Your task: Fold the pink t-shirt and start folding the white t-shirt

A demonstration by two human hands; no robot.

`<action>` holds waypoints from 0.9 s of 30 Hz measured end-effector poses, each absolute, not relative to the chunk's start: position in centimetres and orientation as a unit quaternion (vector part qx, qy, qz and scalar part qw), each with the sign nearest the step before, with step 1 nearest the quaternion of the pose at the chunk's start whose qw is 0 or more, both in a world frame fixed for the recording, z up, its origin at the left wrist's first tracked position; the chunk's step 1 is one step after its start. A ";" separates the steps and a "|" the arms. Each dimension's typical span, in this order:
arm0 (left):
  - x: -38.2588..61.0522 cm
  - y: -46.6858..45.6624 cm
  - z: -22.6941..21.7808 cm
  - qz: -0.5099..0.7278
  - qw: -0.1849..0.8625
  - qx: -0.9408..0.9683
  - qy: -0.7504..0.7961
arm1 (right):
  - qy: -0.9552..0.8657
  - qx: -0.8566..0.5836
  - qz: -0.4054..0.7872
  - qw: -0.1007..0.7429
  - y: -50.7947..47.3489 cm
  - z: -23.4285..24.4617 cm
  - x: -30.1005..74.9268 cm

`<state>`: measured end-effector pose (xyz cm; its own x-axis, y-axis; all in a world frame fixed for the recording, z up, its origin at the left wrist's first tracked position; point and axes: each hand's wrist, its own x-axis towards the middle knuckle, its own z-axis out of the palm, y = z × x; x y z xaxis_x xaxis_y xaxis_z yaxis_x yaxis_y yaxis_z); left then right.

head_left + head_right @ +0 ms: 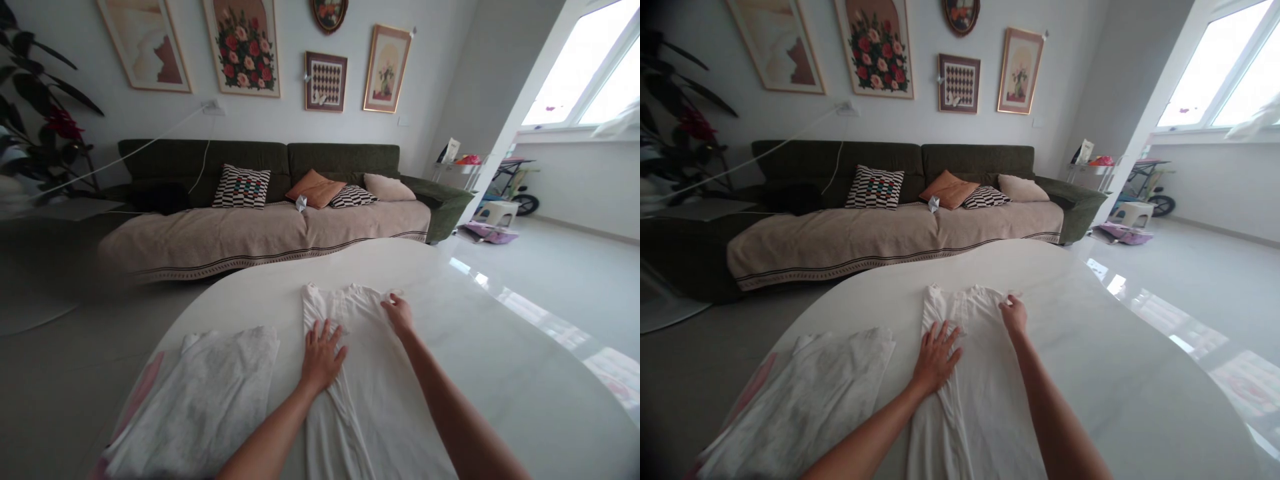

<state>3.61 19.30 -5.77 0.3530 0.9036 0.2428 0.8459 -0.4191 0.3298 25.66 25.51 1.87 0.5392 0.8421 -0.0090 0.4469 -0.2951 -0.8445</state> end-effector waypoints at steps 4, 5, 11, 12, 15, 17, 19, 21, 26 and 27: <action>3.7 19.3 -6.0 0.200 0.064 0.819 0.534 | -0.495 -0.765 0.240 0.335 25.8 0.9 20.3; 3.7 19.3 -6.0 0.200 0.062 0.818 0.535 | -0.508 -0.764 0.239 0.318 25.8 0.6 19.0; 3.8 19.4 -6.1 0.197 0.056 0.817 0.539 | -0.537 -0.777 0.217 0.246 25.6 -0.3 15.2; 3.8 19.4 -6.1 0.197 0.057 0.817 0.539 | -0.540 -0.779 0.212 0.238 25.7 -0.3 15.3; 3.8 19.3 -5.9 0.198 0.061 0.817 0.538 | -0.546 -0.785 0.194 0.221 26.2 0.0 15.7; 3.8 19.2 -5.6 0.199 0.064 0.816 0.538 | -0.552 -0.785 0.183 0.213 26.5 0.3 15.6; 3.8 19.1 -5.3 0.198 0.066 0.816 0.539 | -0.564 -0.780 0.177 0.206 26.8 0.4 15.0; 3.8 19.0 -5.0 0.197 0.066 0.816 0.539 | -0.585 -0.765 0.176 0.202 26.8 0.5 14.1; 3.7 18.9 -4.8 0.197 0.059 0.821 0.532 | -0.644 -0.718 0.168 0.203 24.7 1.0 15.4; 3.7 18.9 -4.8 0.198 0.058 0.822 0.531 | -0.652 -0.713 0.165 0.200 23.7 1.1 16.8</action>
